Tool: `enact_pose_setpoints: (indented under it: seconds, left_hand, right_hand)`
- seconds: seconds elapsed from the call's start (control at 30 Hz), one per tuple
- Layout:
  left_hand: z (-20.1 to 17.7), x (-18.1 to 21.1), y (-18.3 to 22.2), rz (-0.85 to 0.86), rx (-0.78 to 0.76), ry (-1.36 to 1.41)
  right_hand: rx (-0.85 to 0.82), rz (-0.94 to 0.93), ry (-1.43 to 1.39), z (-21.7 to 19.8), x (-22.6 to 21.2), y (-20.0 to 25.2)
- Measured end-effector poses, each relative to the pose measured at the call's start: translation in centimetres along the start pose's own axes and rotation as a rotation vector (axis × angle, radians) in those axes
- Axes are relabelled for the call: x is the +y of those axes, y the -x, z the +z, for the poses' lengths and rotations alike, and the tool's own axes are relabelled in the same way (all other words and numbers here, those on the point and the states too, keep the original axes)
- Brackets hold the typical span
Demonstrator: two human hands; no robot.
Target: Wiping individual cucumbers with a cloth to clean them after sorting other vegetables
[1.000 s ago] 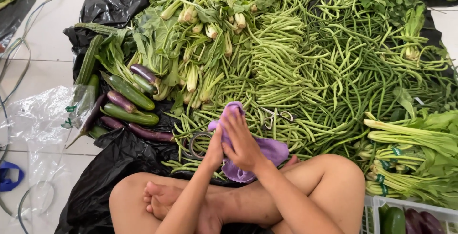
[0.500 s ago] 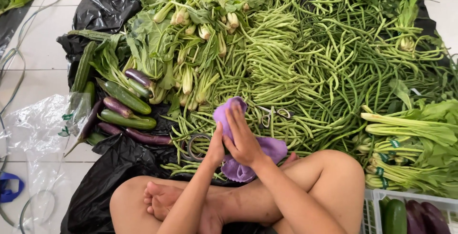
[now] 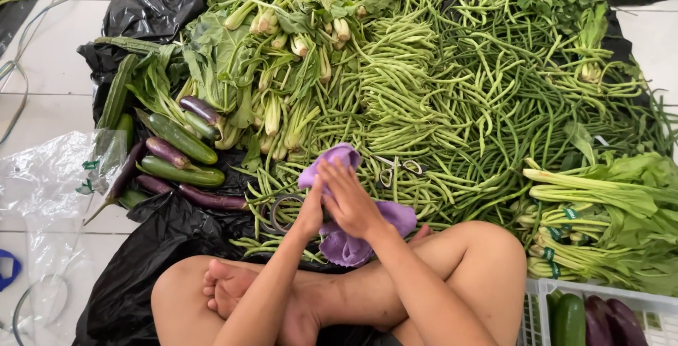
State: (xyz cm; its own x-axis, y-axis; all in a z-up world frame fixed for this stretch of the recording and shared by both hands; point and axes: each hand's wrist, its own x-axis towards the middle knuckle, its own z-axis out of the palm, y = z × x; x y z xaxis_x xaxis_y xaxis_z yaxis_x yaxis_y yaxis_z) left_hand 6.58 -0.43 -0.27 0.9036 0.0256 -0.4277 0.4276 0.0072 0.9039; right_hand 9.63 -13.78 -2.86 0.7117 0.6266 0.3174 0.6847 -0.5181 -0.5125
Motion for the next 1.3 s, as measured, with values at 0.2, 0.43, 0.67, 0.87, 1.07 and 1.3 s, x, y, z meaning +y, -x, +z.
enact_pose_setpoints:
  seconds: [0.2,0.43,0.67,0.87,1.07,1.3]
  left_hand:
    - [0.3,-6.8,-2.0,0.206,-0.346,-0.046]
    - [0.6,-6.0,-3.0,0.295,0.079,-0.300]
    - [-1.0,-2.4,-2.2,0.271,0.378,0.382]
    - [-2.0,-5.3,-4.2,0.077,0.250,0.627]
    - [0.6,-4.3,-3.1,0.012,0.152,0.737]
    - [0.3,-3.3,-2.6,-0.058,-0.094,0.810]
  right_hand:
    - [0.461,0.388,-0.298,1.1,7.4,0.8]
    - [0.699,0.705,-0.904,-1.2,4.3,0.6]
    - [0.547,0.393,-0.590,1.8,1.6,-0.3]
    - [0.434,-0.148,-0.454,-2.0,-2.7,0.1]
    - [0.389,-0.231,-0.410,-2.2,-2.2,0.1]
    - [0.480,-0.130,-0.473,0.1,1.6,-0.2]
